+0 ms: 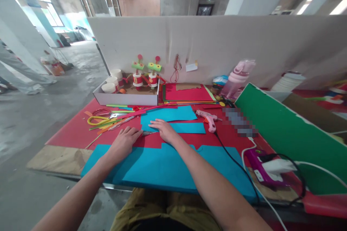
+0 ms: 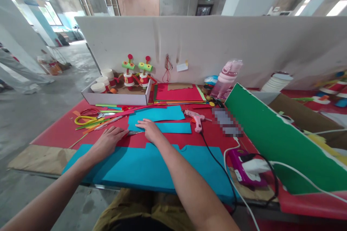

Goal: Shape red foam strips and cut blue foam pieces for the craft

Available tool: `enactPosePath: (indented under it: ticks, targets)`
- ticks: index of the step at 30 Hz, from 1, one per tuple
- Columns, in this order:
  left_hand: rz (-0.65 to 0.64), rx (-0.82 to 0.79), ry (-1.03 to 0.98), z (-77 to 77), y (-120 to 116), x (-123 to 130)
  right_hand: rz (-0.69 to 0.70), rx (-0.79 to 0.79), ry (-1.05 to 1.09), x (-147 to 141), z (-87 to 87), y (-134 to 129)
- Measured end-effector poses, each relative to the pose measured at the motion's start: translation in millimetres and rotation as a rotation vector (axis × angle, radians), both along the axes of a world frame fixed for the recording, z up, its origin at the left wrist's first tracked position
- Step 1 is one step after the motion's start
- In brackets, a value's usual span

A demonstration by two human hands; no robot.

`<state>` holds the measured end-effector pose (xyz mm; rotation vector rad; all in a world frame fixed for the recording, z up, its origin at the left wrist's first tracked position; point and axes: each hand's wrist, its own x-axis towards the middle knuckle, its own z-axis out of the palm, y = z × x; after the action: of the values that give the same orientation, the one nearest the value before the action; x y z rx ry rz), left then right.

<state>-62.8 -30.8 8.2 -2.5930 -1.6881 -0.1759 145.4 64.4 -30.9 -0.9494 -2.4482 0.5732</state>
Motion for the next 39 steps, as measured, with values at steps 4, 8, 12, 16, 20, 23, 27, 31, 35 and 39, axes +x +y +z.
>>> enactPosePath:
  ticks: [4, 8, 12, 16, 20, 23, 27, 31, 35, 39]
  targets:
    - [0.0, 0.003, 0.006, 1.3, -4, 3, -0.007, -0.062, 0.065, 8, 8.6, 0]
    - [-0.021, 0.031, 0.004, -1.6, -1, -1, 0.013, -0.062, 0.079, 46, 17.6, 1]
    - [-0.024, 0.074, -0.009, -6.0, 3, -2, 0.017, -0.002, -0.059, 80, 14.7, -1]
    - [-0.029, 0.132, -0.035, -8.0, 6, -7, -0.032, 0.021, -0.129, 69, 6.3, -4]
    - [-0.021, 0.179, -0.071, -11.0, 13, -23, -0.095, 0.023, -0.131, 39, 2.4, -7]
    - [-0.056, 0.164, -0.107, -13.3, 19, -34, -0.113, 0.021, -0.127, 30, 3.9, -9]
    - [-0.115, 0.135, -0.127, -12.7, 22, -39, -0.1, 0.0, -0.148, 32, 8.7, -10]
    - [-0.135, 0.122, -0.136, -9.5, 22, -37, -0.099, -0.011, -0.149, 33, 10.6, -10]
    - [-0.131, 0.121, -0.136, -9.2, 21, -31, -0.099, -0.008, -0.141, 32, 8.7, -9]
    - [-0.154, 0.149, -0.121, -10.8, 19, -26, -0.099, -0.006, -0.135, 32, 5.7, -8]
